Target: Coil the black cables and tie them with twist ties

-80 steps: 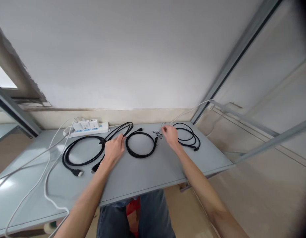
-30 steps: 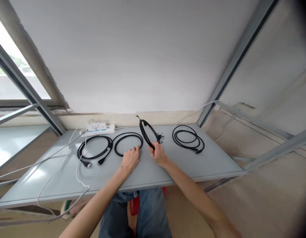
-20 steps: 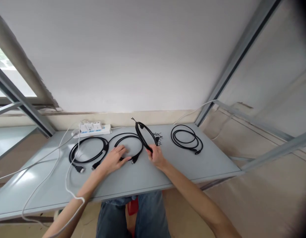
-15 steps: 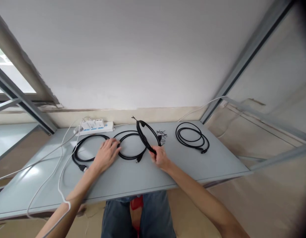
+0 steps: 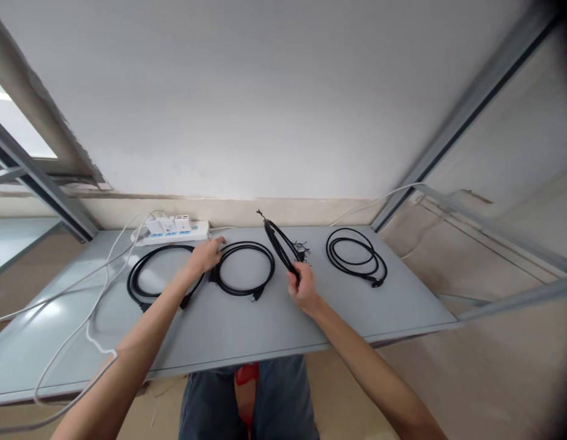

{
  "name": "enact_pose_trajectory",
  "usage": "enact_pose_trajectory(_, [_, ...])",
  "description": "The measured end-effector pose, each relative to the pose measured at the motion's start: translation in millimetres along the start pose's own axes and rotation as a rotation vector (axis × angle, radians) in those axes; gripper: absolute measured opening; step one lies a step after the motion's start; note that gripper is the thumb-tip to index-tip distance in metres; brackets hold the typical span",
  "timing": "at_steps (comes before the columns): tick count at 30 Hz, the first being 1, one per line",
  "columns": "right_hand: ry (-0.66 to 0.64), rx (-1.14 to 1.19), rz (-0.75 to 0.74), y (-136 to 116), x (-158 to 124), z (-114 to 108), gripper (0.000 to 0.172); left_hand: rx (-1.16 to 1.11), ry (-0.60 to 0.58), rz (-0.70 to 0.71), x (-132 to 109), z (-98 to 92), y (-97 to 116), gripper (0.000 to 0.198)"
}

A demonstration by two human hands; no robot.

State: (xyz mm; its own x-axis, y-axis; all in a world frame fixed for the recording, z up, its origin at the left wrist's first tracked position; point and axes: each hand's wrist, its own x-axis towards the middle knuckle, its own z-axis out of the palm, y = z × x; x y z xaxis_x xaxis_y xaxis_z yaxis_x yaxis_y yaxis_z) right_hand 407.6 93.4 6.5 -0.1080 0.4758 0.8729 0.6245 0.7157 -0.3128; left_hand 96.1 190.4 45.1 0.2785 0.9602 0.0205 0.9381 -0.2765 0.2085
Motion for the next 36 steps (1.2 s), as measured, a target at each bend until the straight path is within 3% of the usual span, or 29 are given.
enact_pose_trajectory(4, [0.061,-0.003,0.088,-2,6,-4,0.018,-0.029,-0.042,0.067,-7,0.6,0,0.049])
enact_pose_trajectory(7, [0.064,0.015,0.152,-3,9,-6,0.021,-0.025,-0.041,0.054,-16,-1.3,11,0.035])
enact_pose_trajectory(11, [0.075,0.037,0.137,-1,10,-7,0.020,0.079,0.031,0.071,-22,-1.6,36,0.041])
enact_pose_trajectory(14, [0.043,0.010,0.096,0,9,-6,0.023,0.180,-0.010,0.058,-21,0.9,46,0.042])
enact_pose_trajectory(18, [0.003,-0.026,-0.026,-1,8,-3,0.022,0.279,0.007,-0.080,-16,1.5,37,0.039])
enact_pose_trajectory(21, [0.003,0.003,-0.129,-4,6,1,0.015,0.287,0.040,-0.087,-13,-1.9,24,0.037])
enact_pose_trajectory(23, [-0.042,0.039,-0.201,-6,5,2,0.014,0.255,0.119,-0.054,-16,-5.4,20,0.036])
enact_pose_trajectory(26, [-0.115,0.031,-0.279,-9,2,0,0.016,0.066,0.348,0.006,-37,-7.3,27,0.039])
enact_pose_trajectory(29, [-0.146,-0.022,-0.332,-15,4,-3,0.015,-0.203,0.514,0.172,-86,2.3,49,0.036])
enact_pose_trajectory(30, [-0.169,-0.040,-0.359,-19,7,-3,0.014,-0.224,0.607,0.214,-105,7.8,58,0.032])
enact_pose_trajectory(32, [-0.248,-0.083,-0.410,-30,17,-1,0.014,-0.160,0.910,0.282,-139,18.4,73,0.031])
enact_pose_trajectory(33, [-0.299,-0.109,-0.429,-36,23,2,0.015,-0.113,0.969,0.374,-150,21.9,79,0.038])
enact_pose_trajectory(34, [-0.354,-0.140,-0.437,-43,29,5,0.016,-0.076,0.987,0.474,-157,23.6,82,0.045])
enact_pose_trajectory(36, [-0.448,-0.221,-0.443,-56,43,16,0.016,-0.032,0.908,0.523,-158,21.4,84,0.057])
